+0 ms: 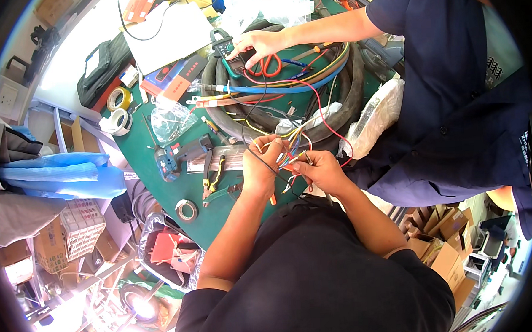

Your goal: The person uses a clamp meter and probes to test electrical wires on a workbench. They manipulate cables and connectors using their hands and tools while another person stands nearby observing.

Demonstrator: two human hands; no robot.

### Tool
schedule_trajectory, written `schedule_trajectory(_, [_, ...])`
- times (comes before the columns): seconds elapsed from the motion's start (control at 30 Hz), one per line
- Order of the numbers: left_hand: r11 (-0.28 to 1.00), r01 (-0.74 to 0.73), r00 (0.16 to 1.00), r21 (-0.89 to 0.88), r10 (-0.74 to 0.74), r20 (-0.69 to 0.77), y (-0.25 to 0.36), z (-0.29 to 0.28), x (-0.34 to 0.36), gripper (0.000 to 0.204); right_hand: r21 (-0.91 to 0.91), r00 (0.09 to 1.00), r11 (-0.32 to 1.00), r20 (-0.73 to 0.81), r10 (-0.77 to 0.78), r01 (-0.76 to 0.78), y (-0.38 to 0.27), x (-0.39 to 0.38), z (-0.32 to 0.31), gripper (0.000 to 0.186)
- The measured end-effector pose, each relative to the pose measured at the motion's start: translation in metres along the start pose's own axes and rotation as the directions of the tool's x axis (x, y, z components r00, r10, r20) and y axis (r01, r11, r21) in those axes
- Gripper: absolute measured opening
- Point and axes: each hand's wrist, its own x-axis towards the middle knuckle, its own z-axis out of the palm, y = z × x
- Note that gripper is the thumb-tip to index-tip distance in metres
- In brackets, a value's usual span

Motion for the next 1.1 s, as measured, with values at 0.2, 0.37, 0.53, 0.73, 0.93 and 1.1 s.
schedule_trajectory(0.2, [1.0, 0.002, 1.0, 0.01, -0.002, 0.022, -0.002, -0.003, 0.001, 0.025, -0.017, 1.0, 1.0, 0.003, -0.001, 0.001, 0.002, 0.0, -0.001, 0.018])
schedule_trajectory(0.37, [1.0, -0.009, 1.0, 0.025, 0.009, 0.028, -0.002, -0.004, 0.001, 0.026, -0.033, 1.0, 0.999, 0.003, 0.018, -0.017, 0.002, -0.001, -0.002, 0.018])
schedule_trajectory(0.53, [1.0, -0.009, 1.0, 0.013, 0.009, 0.022, -0.007, -0.006, 0.003, 0.029, -0.029, 1.0, 1.0, 0.015, 0.01, -0.01, 0.005, 0.0, -0.003, 0.019])
schedule_trajectory(0.73, [1.0, -0.003, 1.0, -0.003, 0.004, 0.02, -0.006, -0.006, 0.002, 0.032, -0.043, 1.0, 0.999, 0.008, 0.013, -0.013, 0.0, -0.002, -0.002, 0.019])
schedule_trajectory(0.93, [0.999, -0.011, 1.0, -0.039, 0.011, 0.014, -0.006, -0.003, 0.003, 0.034, -0.057, 0.999, 0.998, 0.013, 0.032, -0.031, -0.005, -0.004, -0.001, 0.018])
schedule_trajectory(1.1, [1.0, 0.018, 0.999, -0.02, -0.017, 0.052, -0.007, -0.009, 0.004, 0.031, -0.057, 0.999, 0.998, 0.019, 0.038, -0.037, -0.009, -0.005, -0.001, 0.017])
